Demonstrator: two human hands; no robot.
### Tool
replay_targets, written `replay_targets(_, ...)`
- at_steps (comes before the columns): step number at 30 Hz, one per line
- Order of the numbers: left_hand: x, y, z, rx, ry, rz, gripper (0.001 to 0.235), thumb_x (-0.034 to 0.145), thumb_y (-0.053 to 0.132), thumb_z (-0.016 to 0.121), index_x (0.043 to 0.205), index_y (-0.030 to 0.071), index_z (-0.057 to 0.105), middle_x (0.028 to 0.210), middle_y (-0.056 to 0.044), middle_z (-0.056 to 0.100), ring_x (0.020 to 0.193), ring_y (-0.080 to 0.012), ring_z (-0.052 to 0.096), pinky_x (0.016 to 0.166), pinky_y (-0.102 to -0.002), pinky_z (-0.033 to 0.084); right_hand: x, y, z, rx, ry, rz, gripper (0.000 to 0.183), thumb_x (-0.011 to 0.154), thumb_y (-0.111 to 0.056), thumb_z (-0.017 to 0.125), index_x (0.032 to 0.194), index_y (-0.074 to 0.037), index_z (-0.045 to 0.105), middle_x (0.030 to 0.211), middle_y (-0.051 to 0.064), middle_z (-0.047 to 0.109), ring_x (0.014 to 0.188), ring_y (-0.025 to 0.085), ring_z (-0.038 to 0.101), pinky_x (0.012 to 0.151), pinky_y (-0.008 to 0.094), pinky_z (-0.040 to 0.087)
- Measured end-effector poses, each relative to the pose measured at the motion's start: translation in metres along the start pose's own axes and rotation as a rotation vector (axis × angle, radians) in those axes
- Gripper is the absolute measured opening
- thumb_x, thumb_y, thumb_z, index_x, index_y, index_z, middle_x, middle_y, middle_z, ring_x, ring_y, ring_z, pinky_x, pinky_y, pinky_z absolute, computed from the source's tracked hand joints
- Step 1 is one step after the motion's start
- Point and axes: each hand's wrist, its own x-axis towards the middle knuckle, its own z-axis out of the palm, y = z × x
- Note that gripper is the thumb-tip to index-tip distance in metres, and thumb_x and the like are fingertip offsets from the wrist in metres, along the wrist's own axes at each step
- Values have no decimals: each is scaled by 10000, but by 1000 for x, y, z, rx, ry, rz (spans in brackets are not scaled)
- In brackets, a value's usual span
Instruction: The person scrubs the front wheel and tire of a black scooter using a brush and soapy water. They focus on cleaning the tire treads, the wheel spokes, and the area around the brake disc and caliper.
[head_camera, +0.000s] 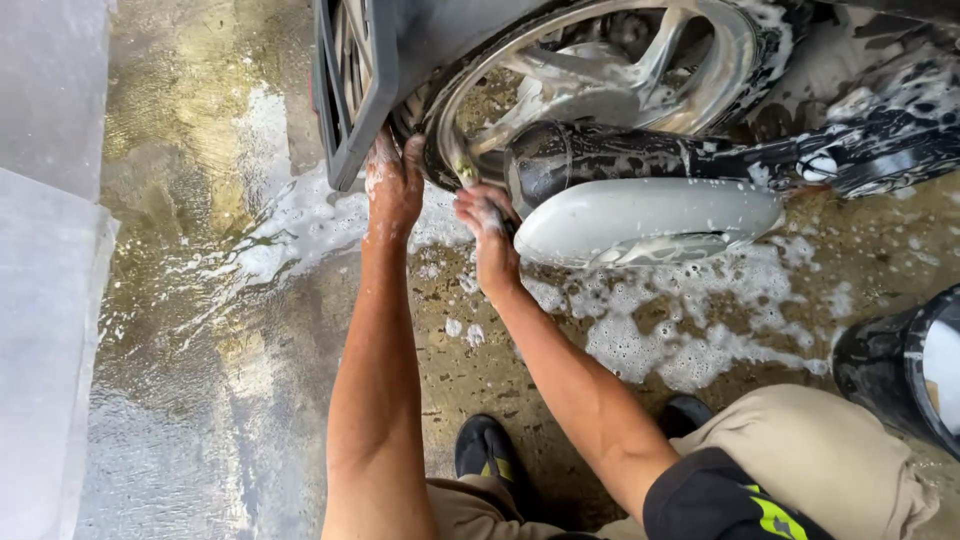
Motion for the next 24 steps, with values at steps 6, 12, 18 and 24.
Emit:
replay_targets(6, -8, -17, 9, 60, -35, 28, 599, 1116, 362, 511, 1511, -66, 370, 1467, -350, 496, 1388, -503, 446, 1197, -591, 313, 7, 31, -15, 49, 61, 113, 322, 1024, -339, 546, 1211, -78, 578, 1183, 240, 579, 1168, 396, 589, 1096, 544, 458)
replay_targets(12, -4, 16, -4, -24, -111, -197, 688, 1074, 411, 566, 1583, 29, 306, 1555, -335, 397, 1443, -518, 367, 1229, -616, 281, 14, 20, -9, 195, 63, 7, 264, 1016, -214, 580, 1206, -34, 610, 1110, 169, 641, 1079, 248, 637, 1010, 408, 535)
replay_targets(18, 18, 18, 10, -45, 69, 126, 420, 1077, 360, 611, 1368, 59, 587, 1273, -236, 660, 1269, -431, 573, 1087, -550, 462, 10, 3, 5, 244, -65, -86, 296, 994, -208, 586, 1210, -11, 638, 1126, 148, 695, 1126, 236, 661, 1041, 381, 509)
replay_targets(24, 19, -2, 24, 26, 147, 237, 533, 1099, 335, 600, 1486, -3, 458, 1372, -338, 532, 1292, -551, 493, 1092, -600, 442, 30, 54, -34, -7, -45, 47, 268, 1017, -130, 478, 1269, -112, 570, 1182, 132, 647, 1066, 294, 672, 923, 460, 577)
